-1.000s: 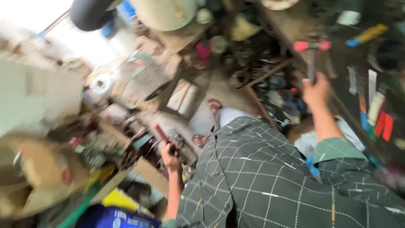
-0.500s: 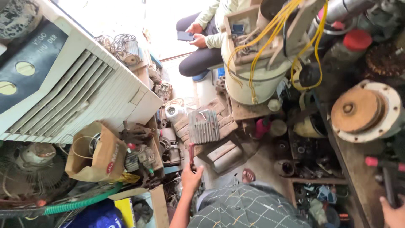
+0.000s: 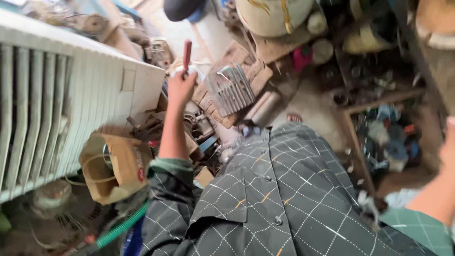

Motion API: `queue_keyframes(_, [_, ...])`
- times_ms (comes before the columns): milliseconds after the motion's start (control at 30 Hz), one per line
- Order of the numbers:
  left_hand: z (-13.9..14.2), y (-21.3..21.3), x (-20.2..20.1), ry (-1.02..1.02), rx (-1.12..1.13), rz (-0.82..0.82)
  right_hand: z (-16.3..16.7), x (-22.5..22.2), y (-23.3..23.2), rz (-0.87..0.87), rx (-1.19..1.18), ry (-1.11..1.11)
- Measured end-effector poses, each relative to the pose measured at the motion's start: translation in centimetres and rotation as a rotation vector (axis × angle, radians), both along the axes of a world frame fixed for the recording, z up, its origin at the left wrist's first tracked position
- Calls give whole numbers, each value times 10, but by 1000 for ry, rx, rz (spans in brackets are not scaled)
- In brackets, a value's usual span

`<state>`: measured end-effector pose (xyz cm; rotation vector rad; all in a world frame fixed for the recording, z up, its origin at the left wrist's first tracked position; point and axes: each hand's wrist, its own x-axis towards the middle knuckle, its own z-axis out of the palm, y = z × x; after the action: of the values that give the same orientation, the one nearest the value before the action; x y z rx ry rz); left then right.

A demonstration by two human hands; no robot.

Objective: The person uses a hammer and chisel to separate a motor housing from its rotor, then removes the rotor and inspects the stator windings. The person handles the motor components and a yellow cable in a cluttered workshop.

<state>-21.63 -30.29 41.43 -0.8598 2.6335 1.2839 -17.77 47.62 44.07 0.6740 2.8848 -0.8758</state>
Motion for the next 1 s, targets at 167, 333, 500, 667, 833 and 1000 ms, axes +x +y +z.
queue_keyframes(167, [8, -8, -91, -233, -12, -254, -33, 60, -128, -212, -663, 23])
queue_keyframes(333, [-10, 43, -139, -493, 49, -382, -95, 21, -300, -341, -1598, -457])
queue_keyframes(500, [-42, 75, -148, -517, -53, -515, -161, -4, -451, -772, -1441, -1032])
queue_keyframes(667, [-74, 95, -153, -798, 116, -444, -194, 8, -515, -763, -1608, -1065])
queue_keyframes(833, [-93, 83, -153, -535, 12, -732, -192, 4, -545, -900, -1976, -667])
queue_keyframes(1000, [-95, 67, -140, -523, 271, -645, -184, 0, -545, -1014, -1650, -474])
